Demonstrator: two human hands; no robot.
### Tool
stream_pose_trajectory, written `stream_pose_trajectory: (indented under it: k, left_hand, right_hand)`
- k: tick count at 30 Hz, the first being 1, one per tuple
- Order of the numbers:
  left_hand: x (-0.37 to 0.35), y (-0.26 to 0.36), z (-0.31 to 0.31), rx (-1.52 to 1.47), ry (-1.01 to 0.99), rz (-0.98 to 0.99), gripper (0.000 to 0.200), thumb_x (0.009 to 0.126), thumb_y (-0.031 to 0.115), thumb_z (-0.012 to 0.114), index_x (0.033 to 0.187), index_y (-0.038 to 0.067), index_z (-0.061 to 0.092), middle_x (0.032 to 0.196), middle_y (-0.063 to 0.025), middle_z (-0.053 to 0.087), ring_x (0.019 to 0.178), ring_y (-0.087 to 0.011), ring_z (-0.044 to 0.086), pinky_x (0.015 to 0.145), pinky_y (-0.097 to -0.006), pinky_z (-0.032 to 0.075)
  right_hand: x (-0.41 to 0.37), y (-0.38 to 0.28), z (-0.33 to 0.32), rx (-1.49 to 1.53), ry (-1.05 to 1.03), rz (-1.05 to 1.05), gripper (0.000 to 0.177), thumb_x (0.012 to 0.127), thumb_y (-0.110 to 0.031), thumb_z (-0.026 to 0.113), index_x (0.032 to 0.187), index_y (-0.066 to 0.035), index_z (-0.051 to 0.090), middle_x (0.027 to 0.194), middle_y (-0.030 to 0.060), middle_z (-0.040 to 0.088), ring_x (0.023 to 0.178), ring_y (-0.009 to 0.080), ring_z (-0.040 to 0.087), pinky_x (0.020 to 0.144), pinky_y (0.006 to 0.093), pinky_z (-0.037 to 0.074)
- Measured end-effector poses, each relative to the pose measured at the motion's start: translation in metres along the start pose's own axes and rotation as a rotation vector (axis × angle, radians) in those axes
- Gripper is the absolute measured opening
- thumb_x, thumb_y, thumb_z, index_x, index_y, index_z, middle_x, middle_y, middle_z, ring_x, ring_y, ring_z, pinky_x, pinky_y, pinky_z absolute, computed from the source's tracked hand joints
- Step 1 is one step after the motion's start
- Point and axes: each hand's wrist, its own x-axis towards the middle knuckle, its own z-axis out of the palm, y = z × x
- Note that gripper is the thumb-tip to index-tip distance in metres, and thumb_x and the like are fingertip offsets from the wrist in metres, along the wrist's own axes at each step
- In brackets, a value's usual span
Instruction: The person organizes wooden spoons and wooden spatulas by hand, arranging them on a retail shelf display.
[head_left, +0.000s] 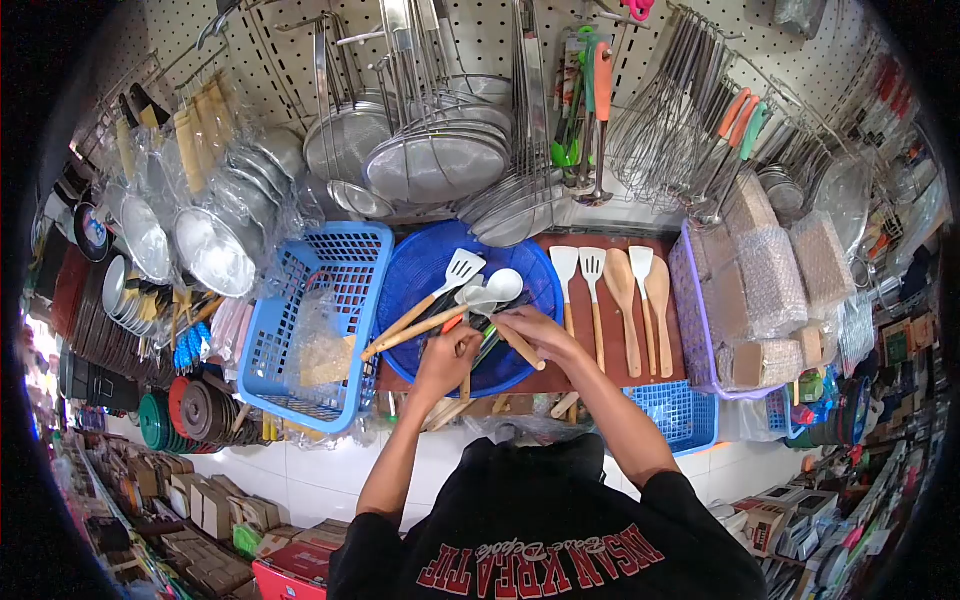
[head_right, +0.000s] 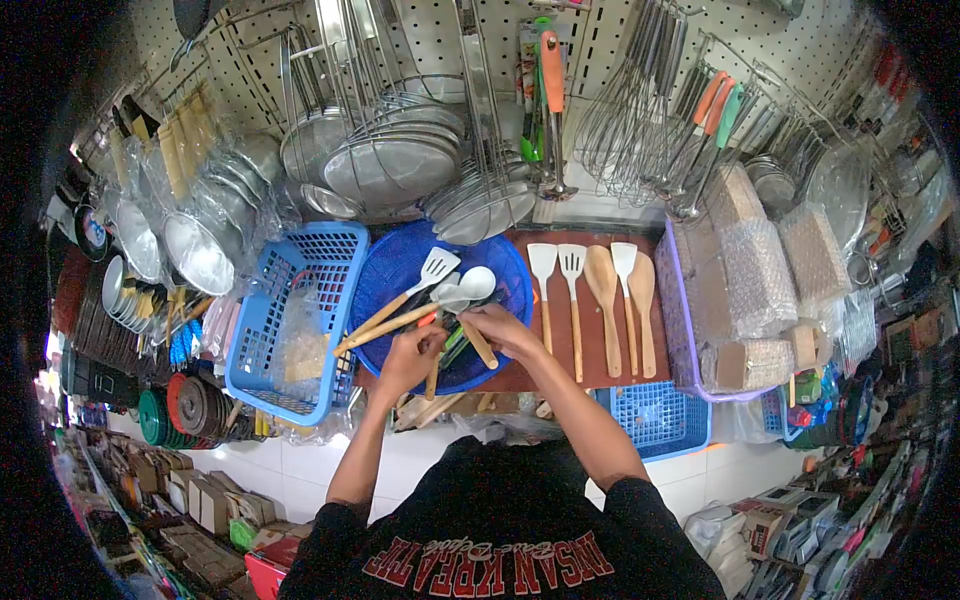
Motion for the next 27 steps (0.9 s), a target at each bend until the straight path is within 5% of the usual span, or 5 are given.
stream_pose_trajectory:
  k: [5,6,11,15,27]
  left_hand:
    - [-0.002,-0.008,0.013,0.041,0.041,0.038,0.020,0.087,0.015,0.064,0.098,0.000,0.066,0.071,-0.0127,0.065,0.061,-0.0207,0.061,0.060,-0.0333,0.048]
    - [-0.001,-0.004,0.008,-0.015,-0.040,-0.089,0.025,0.086,0.018,0.065,0.101,-0.002,0.065,0.082,-0.0160,0.066,0.073,-0.0277,0.065,0.068,-0.0371,0.050]
    - [0.002,-0.028,0.012,0.162,0.073,0.116,0.028,0.085,0.015,0.065,0.107,-0.003,0.063,0.093,-0.0179,0.065,0.084,-0.0262,0.063,0.076,-0.0345,0.048]
    - [-0.001,-0.018,0.008,0.134,0.005,0.037,0.029,0.087,0.018,0.065,0.110,0.000,0.063,0.106,-0.0221,0.063,0.101,-0.0391,0.060,0.089,-0.0415,0.046]
    - [-0.009,0.012,0.014,0.034,0.049,0.143,0.026,0.089,0.016,0.063,0.109,-0.001,0.063,0.100,-0.0192,0.064,0.093,-0.0317,0.062,0.084,-0.0377,0.047]
  right_hand:
    - [-0.004,-0.026,-0.017,-0.330,-0.139,0.122,0.035,0.090,-0.040,0.060,0.084,-0.007,0.065,0.071,-0.0018,0.059,0.061,0.0057,0.053,0.052,0.0211,0.041]
    - [-0.006,-0.034,-0.019,-0.379,-0.152,0.139,0.035,0.090,-0.041,0.060,0.083,-0.007,0.065,0.071,-0.0018,0.059,0.060,0.0061,0.053,0.052,0.0214,0.041]
    - [-0.022,-0.055,-0.027,-0.470,-0.210,0.125,0.035,0.089,-0.041,0.060,0.084,-0.007,0.066,0.072,-0.0009,0.059,0.061,0.0074,0.054,0.054,0.0224,0.042]
    - [-0.029,-0.044,-0.032,-0.474,-0.221,0.053,0.040,0.089,-0.040,0.059,0.096,-0.001,0.067,0.076,0.0014,0.062,0.069,0.0086,0.056,0.060,0.0232,0.045]
    - [-0.082,-0.035,-0.016,-0.361,-0.005,-0.110,0.041,0.093,-0.024,0.057,0.126,0.001,0.056,0.084,0.0011,0.061,0.074,0.0078,0.053,0.065,0.0241,0.044]
